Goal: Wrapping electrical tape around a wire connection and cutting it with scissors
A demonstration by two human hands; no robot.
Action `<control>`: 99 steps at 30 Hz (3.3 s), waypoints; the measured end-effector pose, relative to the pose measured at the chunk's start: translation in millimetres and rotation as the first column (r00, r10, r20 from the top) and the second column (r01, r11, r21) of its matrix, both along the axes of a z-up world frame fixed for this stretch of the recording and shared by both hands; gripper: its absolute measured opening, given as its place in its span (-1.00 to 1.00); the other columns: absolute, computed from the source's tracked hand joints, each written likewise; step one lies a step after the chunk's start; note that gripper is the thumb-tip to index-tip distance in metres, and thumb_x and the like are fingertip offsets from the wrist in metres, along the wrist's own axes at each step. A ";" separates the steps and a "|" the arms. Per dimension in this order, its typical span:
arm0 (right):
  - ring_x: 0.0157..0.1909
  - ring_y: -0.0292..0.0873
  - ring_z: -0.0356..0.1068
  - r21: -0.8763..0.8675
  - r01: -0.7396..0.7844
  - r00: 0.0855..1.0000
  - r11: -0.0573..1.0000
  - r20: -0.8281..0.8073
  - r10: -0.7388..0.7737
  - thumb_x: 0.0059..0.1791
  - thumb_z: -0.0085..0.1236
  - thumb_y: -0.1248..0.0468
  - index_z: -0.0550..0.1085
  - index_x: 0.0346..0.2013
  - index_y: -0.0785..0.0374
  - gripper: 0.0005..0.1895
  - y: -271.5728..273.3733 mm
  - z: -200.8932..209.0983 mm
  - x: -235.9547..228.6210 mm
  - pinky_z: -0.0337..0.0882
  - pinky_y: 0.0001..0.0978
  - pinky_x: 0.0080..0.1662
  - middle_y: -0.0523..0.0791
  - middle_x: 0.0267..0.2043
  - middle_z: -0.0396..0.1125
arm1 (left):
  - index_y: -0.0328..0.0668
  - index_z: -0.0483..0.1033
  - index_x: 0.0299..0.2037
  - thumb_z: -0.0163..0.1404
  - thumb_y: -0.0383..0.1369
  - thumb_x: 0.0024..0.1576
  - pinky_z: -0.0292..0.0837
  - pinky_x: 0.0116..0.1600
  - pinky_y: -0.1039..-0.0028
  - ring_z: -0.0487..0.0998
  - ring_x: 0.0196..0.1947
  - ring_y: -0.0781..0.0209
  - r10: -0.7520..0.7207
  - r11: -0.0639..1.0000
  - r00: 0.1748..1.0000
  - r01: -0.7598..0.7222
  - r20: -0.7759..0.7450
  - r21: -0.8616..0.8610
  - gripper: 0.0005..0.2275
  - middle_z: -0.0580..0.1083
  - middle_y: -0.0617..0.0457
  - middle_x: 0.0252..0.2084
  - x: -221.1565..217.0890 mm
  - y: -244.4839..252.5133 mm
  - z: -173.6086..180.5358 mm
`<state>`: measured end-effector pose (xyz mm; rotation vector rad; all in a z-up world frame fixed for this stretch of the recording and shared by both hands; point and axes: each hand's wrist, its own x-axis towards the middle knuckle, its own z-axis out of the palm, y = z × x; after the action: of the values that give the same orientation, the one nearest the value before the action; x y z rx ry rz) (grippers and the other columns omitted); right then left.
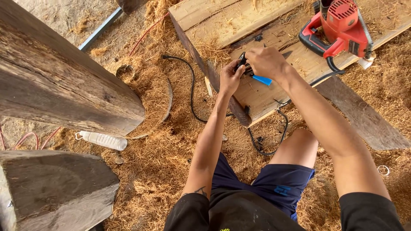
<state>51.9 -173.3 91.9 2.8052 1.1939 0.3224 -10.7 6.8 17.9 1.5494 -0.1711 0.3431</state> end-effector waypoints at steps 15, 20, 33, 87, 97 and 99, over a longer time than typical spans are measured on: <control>-0.33 -0.21 0.51 -0.268 -0.096 0.982 0.959 0.134 0.136 0.03 0.12 0.18 0.51 -0.28 0.20 -0.85 17.6 22.6 -0.9 0.63 -0.39 -0.21 -0.08 -0.33 0.42 | -0.19 0.63 -0.02 0.11 -0.32 0.19 0.49 -0.11 0.36 0.64 -0.28 0.17 -0.018 0.996 0.992 0.029 -0.126 0.081 -0.78 0.61 -0.04 -0.37 -2.1 4.3 9.3; -0.33 -0.27 0.48 -0.318 -0.121 0.971 0.940 0.158 0.178 0.06 -0.01 0.10 0.47 -0.27 0.17 -0.78 14.8 14.4 2.4 0.63 -0.48 -0.14 -0.12 -0.32 0.39 | -0.09 0.64 -0.01 0.04 -0.30 0.16 0.45 -0.08 0.26 0.60 -0.27 0.13 -0.053 0.991 0.985 0.071 -0.162 0.110 -0.76 0.59 0.01 -0.39 -4.0 4.9 9.3; -0.28 -0.12 0.50 -0.046 -0.250 0.937 0.967 0.241 0.253 -0.20 -0.04 0.16 0.36 -0.33 0.14 -0.80 -0.7 -43.0 28.6 0.54 -0.39 -0.18 -0.15 -0.37 0.33 | 0.10 0.66 -0.09 -0.04 -0.22 0.12 0.39 -0.14 0.29 0.49 -0.35 0.14 -0.030 0.989 0.985 0.054 -0.171 0.139 -0.75 0.54 0.10 -0.47 -3.8 2.5 11.9; -0.35 -0.23 0.26 0.658 0.289 0.840 0.696 -0.523 0.146 0.12 0.16 0.30 0.52 -0.04 0.32 -0.84 1.6 99.0 -65.0 0.26 -0.49 -0.39 -0.06 -0.24 0.40 | -0.21 0.67 -0.22 -0.06 -0.29 0.21 0.16 -0.47 0.59 0.31 -0.61 0.41 -0.037 0.994 0.956 0.066 -0.293 0.090 -0.76 0.54 0.11 -0.50 -39.5 17.6 96.0; -0.17 0.22 0.43 0.618 0.046 0.993 0.785 -0.111 0.029 0.09 0.20 0.24 0.43 -0.32 0.23 -0.83 -1.3 31.4 -49.4 0.40 0.00 -0.13 0.00 -0.34 0.32 | 0.15 0.67 -0.35 -0.06 -0.14 0.13 0.24 -0.26 0.46 0.43 -0.50 0.23 -0.071 0.980 0.982 0.102 -0.177 0.173 -0.79 0.52 0.18 -0.59 -67.0 4.2 99.4; -0.17 0.23 0.42 0.682 0.112 0.986 0.723 -0.166 0.004 0.12 0.19 0.20 0.42 -0.34 0.22 -0.78 1.0 25.2 -48.2 0.37 0.01 -0.14 -0.01 -0.36 0.30 | 0.13 0.67 -0.25 -0.05 -0.17 0.16 0.24 -0.23 0.50 0.45 -0.43 0.27 -0.041 0.994 0.983 0.059 -0.177 0.097 -0.80 0.53 0.17 -0.56 -73.4 -0.1 91.9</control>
<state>3.8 -172.3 117.1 3.5573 1.2024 0.6845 -84.0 6.7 109.7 1.6649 -0.0907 0.1591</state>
